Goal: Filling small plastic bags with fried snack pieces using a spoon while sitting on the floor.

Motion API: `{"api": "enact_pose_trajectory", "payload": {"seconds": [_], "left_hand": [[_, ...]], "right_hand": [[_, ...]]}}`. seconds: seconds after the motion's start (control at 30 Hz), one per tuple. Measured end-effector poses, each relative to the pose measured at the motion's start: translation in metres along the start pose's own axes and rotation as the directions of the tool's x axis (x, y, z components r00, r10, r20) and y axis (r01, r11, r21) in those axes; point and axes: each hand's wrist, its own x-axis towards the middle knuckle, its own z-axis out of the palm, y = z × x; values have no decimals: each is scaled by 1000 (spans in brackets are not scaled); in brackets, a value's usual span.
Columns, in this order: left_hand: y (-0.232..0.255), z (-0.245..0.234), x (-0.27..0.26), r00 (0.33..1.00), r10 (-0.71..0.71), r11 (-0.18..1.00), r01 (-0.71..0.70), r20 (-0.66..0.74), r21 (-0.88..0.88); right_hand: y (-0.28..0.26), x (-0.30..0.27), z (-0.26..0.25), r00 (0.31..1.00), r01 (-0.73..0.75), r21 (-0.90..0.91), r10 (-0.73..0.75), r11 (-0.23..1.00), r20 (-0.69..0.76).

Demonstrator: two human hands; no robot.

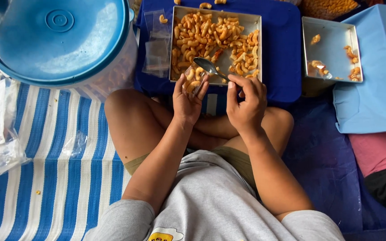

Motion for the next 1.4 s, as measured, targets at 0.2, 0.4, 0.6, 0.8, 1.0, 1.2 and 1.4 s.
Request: {"api": "enact_pose_trajectory", "payload": {"seconds": [0.2, 0.4, 0.6, 0.8, 1.0, 1.2, 1.4], "left_hand": [[-3, -8, 8, 1000, -24, 996, 25, -12, 84], [-12, -14, 2, 976, -202, 960, 181, 82, 215], [-23, -23, -1, 947, -306, 897, 251, 101, 363], [-28, -22, -3, 929, -352, 874, 281, 118, 397], [-33, -18, -3, 920, -366, 858, 276, 139, 433], [-36, -30, 4, 914, -362, 864, 257, 182, 433], [-41, -30, 6, 902, -378, 871, 270, 209, 411]], "right_hand": [[10, -5, 2, 984, -99, 11, 96, 995, 150], [38, -25, 12, 802, -582, 248, 496, 774, 334], [21, -10, -4, 641, -754, 199, 635, 626, 432], [35, -12, -12, 579, -779, 36, 696, 626, 424], [46, -9, -20, 566, -784, -20, 728, 621, 387], [52, -6, -30, 608, -765, 24, 710, 644, 356], [30, 0, -33, 600, -758, 29, 680, 652, 422]]}}
